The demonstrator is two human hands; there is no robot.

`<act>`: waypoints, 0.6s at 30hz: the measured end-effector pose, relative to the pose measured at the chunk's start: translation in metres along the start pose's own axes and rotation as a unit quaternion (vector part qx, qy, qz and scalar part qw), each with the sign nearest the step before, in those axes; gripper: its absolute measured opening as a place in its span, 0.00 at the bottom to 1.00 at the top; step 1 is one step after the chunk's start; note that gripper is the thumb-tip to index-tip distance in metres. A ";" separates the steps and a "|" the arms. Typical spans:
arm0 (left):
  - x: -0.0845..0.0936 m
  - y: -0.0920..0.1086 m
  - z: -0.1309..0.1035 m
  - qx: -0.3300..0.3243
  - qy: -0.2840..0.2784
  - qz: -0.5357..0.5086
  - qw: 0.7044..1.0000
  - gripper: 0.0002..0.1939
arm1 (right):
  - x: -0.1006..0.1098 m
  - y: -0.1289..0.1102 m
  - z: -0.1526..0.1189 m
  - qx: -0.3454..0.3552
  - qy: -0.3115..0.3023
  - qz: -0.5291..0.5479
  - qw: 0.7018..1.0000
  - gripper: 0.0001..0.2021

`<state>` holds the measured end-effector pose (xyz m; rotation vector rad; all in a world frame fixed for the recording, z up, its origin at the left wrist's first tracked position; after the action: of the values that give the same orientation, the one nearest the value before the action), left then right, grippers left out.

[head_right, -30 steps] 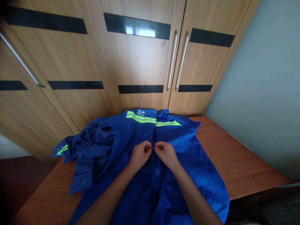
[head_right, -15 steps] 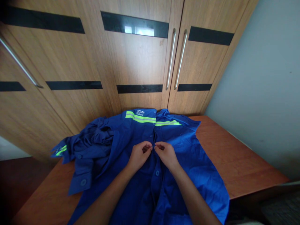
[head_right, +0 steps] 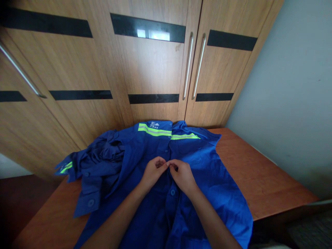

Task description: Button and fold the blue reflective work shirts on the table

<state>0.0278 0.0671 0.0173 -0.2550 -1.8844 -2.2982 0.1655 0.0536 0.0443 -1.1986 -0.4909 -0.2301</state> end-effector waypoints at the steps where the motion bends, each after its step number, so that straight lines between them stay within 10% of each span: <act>1: 0.000 -0.001 0.000 0.002 0.001 -0.002 1.000 0.10 | 0.000 -0.001 0.000 -0.001 0.003 -0.013 1.000 0.13; 18: 0.001 0.002 -0.001 0.003 0.027 -0.009 1.000 0.01 | 0.004 -0.015 0.001 -0.008 0.017 -0.287 0.958 0.09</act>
<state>0.0276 0.0656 0.0187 -0.1752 -1.8757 -2.2865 0.1626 0.0493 0.0593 -1.0428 -0.8027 -0.7513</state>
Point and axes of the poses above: each hand's wrist, its own z-axis towards the middle knuckle, its own x-axis out of the back of the hand, y = z × x, the point moved 6 cm from there along z, towards the middle knuckle
